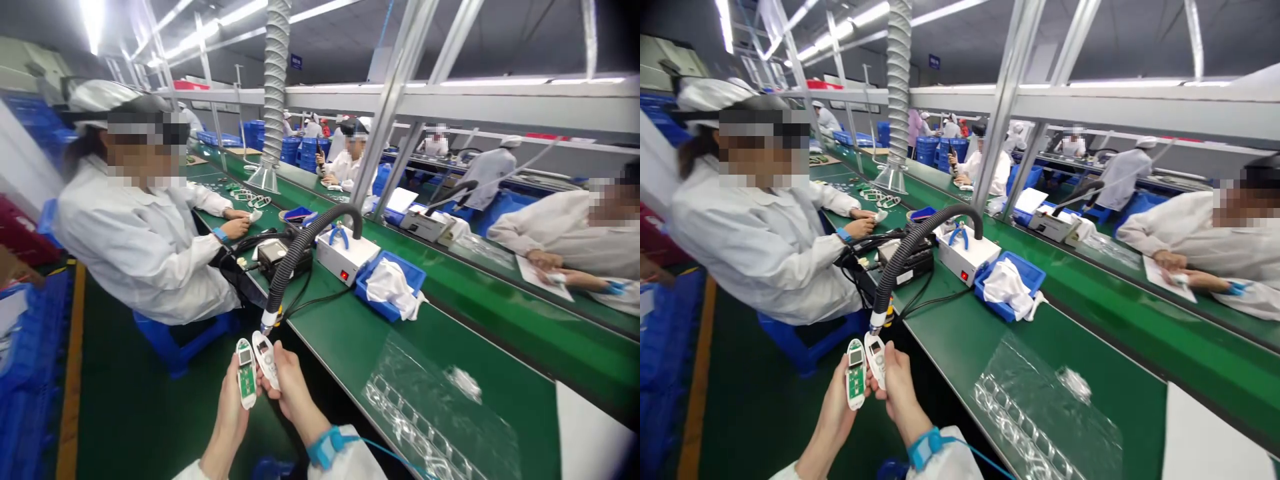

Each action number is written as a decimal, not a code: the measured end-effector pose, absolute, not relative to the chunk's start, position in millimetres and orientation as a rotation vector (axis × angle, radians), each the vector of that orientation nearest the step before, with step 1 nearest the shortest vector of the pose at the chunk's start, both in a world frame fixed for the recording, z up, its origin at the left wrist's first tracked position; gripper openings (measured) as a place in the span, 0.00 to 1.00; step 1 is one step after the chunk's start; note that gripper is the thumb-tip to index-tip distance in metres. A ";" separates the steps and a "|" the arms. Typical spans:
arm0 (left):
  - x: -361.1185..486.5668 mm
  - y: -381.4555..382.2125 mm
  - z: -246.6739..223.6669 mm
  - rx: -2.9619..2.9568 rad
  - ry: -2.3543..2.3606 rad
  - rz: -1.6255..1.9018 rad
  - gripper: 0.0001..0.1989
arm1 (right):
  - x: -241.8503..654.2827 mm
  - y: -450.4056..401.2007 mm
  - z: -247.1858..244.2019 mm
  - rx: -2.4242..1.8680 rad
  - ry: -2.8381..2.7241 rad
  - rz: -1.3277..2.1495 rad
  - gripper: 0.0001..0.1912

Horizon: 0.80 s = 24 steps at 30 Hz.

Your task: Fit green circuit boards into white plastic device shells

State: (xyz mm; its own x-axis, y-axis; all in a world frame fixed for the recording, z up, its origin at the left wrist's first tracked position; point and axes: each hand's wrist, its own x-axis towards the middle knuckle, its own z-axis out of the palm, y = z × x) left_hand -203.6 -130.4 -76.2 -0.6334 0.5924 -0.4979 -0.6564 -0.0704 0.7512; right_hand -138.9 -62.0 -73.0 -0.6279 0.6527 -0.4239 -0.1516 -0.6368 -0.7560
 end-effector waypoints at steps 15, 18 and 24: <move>-207.4 -102.1 -81.6 -0.060 1.350 1.822 0.26 | -144.9 -55.8 -79.3 -0.995 -0.887 2.178 0.30; -221.5 -110.5 -80.7 -0.106 1.380 1.877 0.25 | -162.3 -62.8 -73.4 -0.970 -0.869 2.219 0.30; -212.2 -121.8 -87.0 -0.140 1.367 1.853 0.25 | -153.5 -75.1 -80.5 -0.991 -0.865 2.211 0.31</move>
